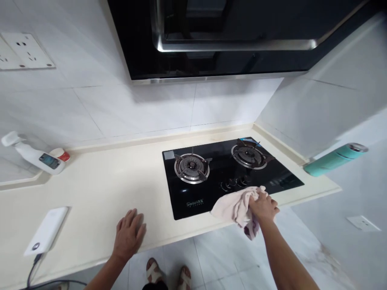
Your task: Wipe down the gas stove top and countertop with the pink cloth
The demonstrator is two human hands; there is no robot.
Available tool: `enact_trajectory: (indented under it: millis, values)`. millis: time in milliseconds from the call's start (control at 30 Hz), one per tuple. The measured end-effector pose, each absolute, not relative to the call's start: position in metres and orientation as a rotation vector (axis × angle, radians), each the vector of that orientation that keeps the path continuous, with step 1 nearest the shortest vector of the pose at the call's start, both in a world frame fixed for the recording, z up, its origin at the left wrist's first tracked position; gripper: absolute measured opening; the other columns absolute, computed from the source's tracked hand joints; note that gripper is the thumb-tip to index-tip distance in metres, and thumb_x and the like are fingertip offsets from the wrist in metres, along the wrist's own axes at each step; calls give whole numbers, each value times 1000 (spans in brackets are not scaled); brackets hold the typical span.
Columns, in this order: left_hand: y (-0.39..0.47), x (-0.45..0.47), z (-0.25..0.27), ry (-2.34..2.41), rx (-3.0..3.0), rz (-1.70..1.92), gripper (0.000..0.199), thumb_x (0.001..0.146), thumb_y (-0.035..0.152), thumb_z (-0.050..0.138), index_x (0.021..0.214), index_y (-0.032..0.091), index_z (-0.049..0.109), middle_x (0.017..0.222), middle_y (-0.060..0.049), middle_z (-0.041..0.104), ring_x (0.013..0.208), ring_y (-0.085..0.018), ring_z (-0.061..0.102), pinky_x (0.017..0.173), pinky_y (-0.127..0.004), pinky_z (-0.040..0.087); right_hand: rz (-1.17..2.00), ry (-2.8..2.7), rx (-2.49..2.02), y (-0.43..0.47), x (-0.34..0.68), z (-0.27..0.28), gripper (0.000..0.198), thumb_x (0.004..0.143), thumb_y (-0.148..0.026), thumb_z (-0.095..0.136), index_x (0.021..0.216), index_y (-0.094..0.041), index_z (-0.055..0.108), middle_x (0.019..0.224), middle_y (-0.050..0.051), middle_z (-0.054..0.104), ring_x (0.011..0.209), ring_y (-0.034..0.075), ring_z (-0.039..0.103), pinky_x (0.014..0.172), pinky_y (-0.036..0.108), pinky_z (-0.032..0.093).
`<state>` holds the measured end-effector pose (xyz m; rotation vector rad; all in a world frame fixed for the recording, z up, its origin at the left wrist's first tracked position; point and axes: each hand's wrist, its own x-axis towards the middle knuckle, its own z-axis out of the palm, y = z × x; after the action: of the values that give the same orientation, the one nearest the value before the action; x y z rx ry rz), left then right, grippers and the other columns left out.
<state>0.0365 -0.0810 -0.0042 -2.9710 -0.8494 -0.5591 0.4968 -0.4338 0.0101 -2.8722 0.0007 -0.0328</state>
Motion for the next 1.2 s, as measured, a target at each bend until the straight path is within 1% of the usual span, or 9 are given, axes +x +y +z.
enact_trajectory:
  millis: [100, 233, 333, 533, 633, 767, 933, 1100, 1200]
  values:
    - [-82, 37, -3, -844, -2968, -549, 38, 97, 42, 48, 127, 23, 62, 145, -13, 57, 137, -29, 47, 107, -46, 36, 89, 151, -2757, -417, 515, 17, 72, 83, -61, 43, 139, -15, 51, 141, 25, 46, 132, 45, 39, 105, 59, 31]
    - [-83, 37, -2, -852, -2977, -540, 39, 96, 42, 49, 127, 21, 62, 145, -13, 56, 138, -30, 47, 108, -47, 36, 218, -8, -2723, -403, 512, 19, 82, 82, -70, 42, 147, -20, 42, 155, 23, 31, 143, 46, 27, 110, 61, 24]
    - [-82, 37, -2, -864, -2982, -536, 40, 96, 42, 48, 127, 22, 62, 144, -13, 57, 138, -30, 47, 108, -48, 36, 131, -162, -2784, -400, 495, 17, 86, 81, -73, 46, 148, -19, 41, 152, 24, 35, 143, 44, 28, 110, 60, 26]
    - [-80, 38, -4, -863, -2984, -537, 41, 96, 43, 47, 128, 22, 62, 145, -14, 56, 138, -30, 46, 108, -48, 37, -167, -534, -2838, -382, 422, 7, 57, 89, -52, 50, 130, -14, 59, 125, 22, 57, 121, 37, 50, 99, 50, 39]
    - [-79, 38, -5, -871, -2987, -536, 41, 96, 43, 47, 129, 23, 62, 145, -13, 56, 138, -29, 46, 108, -48, 36, -271, -821, -2711, -363, 371, 1, 49, 88, -49, 54, 123, -16, 64, 118, 19, 59, 115, 36, 51, 96, 48, 42]
    - [-79, 37, -5, -865, -2998, -563, 39, 96, 43, 49, 128, 24, 62, 145, -12, 57, 137, -29, 47, 108, -47, 36, -297, -1140, -2556, -359, 341, -6, 43, 88, -47, 56, 121, -20, 64, 123, 16, 58, 119, 34, 47, 99, 46, 40]
    - [-80, 37, -4, -852, -2991, -577, 39, 95, 42, 50, 128, 23, 62, 144, -12, 57, 138, -28, 46, 109, -45, 35, -293, -676, -2851, -402, 411, -7, 56, 89, -51, 50, 129, -14, 60, 122, 22, 57, 118, 38, 47, 99, 52, 38]
    - [-82, 38, -1, -849, -2992, -565, 39, 95, 41, 50, 128, 23, 62, 144, -13, 56, 138, -29, 47, 109, -46, 35, -164, -64, -2908, -431, 496, 4, 71, 90, -54, 39, 145, -10, 46, 151, 25, 38, 142, 41, 29, 110, 56, 28]
    - [-83, 38, -1, -856, -2996, -569, 39, 95, 40, 50, 128, 22, 62, 144, -13, 57, 137, -30, 48, 109, -47, 36, -102, -58, -2870, -429, 503, 8, 71, 88, -52, 40, 145, -9, 45, 147, 26, 42, 140, 40, 34, 110, 54, 31]
